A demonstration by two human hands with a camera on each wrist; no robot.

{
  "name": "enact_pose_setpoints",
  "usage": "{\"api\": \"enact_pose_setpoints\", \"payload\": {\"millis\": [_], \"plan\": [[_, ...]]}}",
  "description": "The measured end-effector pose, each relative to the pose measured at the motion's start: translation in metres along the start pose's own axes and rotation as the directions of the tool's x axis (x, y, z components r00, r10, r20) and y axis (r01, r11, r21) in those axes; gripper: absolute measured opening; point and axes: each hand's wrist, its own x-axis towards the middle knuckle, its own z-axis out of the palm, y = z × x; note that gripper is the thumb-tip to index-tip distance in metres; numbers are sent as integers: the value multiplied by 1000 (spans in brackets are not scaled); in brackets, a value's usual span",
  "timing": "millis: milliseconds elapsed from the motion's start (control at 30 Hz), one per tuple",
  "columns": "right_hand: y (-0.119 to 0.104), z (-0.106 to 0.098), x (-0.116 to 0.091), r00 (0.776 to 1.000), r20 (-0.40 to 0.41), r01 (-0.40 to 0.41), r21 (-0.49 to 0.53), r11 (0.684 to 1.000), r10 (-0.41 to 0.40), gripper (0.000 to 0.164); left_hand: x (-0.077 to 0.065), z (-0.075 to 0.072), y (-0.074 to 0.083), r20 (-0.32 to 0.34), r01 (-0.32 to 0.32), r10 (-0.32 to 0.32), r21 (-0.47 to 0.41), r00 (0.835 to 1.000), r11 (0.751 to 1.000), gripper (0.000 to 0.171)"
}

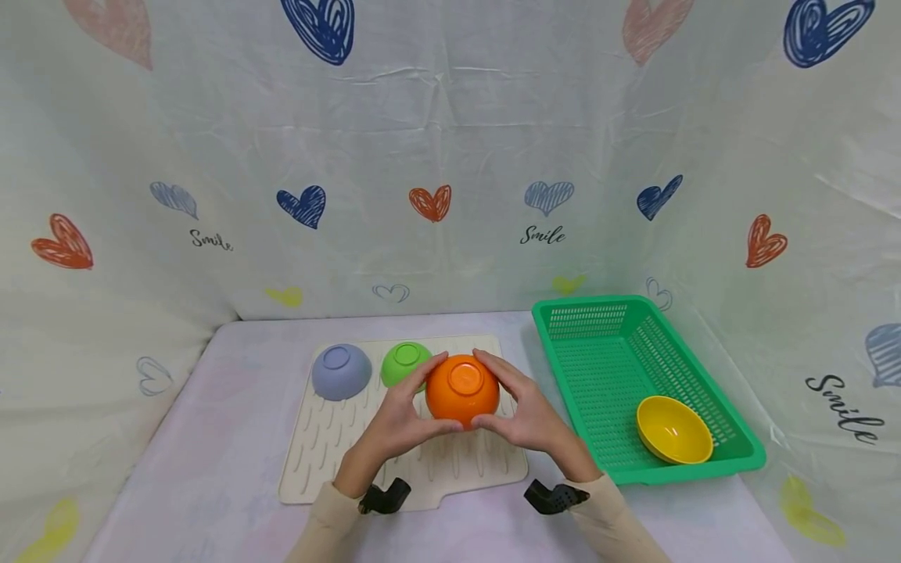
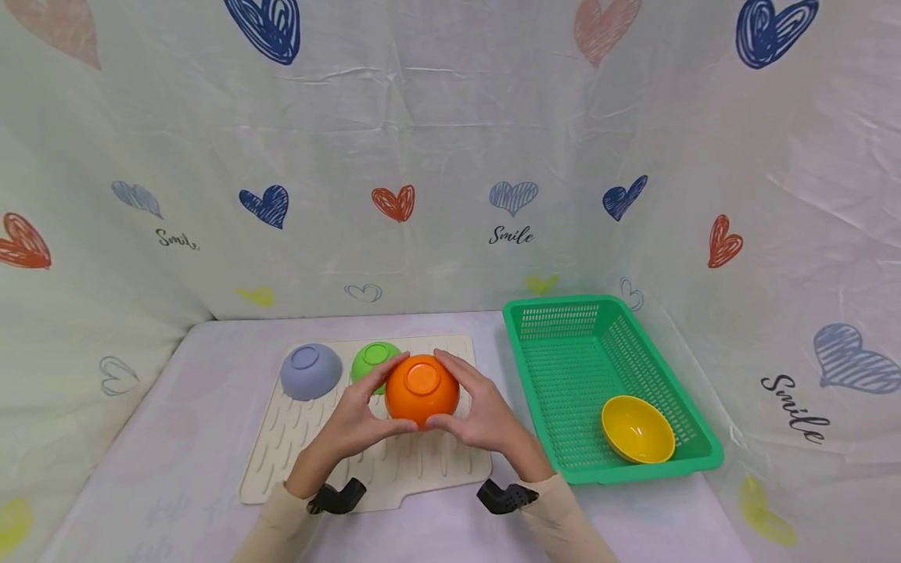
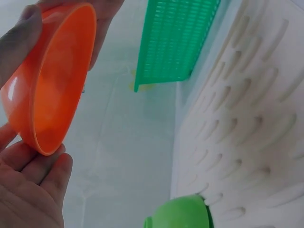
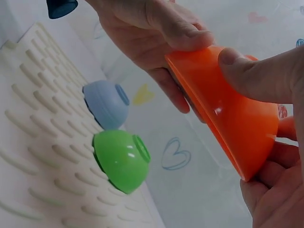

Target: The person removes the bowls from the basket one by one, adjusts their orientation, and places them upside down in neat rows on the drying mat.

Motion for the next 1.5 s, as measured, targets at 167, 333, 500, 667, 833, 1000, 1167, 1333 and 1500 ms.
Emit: {"api": "enact_pose_setpoints", "payload": {"millis": [167, 333, 500, 667, 833, 1000, 1167, 1333, 1500], "plan": [[5, -2, 1, 1000, -25, -5, 9, 1000, 5, 86, 5, 4, -2, -4, 14, -14, 20, 1000, 1000, 99], [14, -1, 2, 998, -60, -5, 0, 1000, 5, 87, 10, 9, -3, -27, -1, 4, 120, 1000, 993, 99], [20, 2, 5, 996, -91, -2, -30, 1000, -1, 87, 13, 13, -7, -55, -43, 52, 154, 997, 987, 99], [23, 7, 11, 993, -119, 10, -20, 1000, -12, 88, 14, 13, -11, -99, -78, 94, 150, 991, 986, 96], [28, 13, 11, 989, -148, -27, -6, 1000, 26, 88, 15, 15, -18, -119, -99, 119, 165, 986, 981, 91], [33, 17, 9, 979, -187, -88, -15, 996, 83, 87, 17, 23, -26, -147, -101, 131, 195, 980, 976, 86], [46, 19, 10, 963, -246, -112, 11, 994, 111, 84, 20, 35, -32, -214, -58, 105, 214, 971, 975, 81], [60, 25, 10, 947, -283, -152, 20, 988, 151, 83, 24, 44, -37, -216, -16, 64, 216, 974, 976, 80], [70, 28, 9, 941, -290, -190, -20, 982, 176, 84, 27, 50, -41, -193, 17, 22, 199, 981, 980, 77]]}}
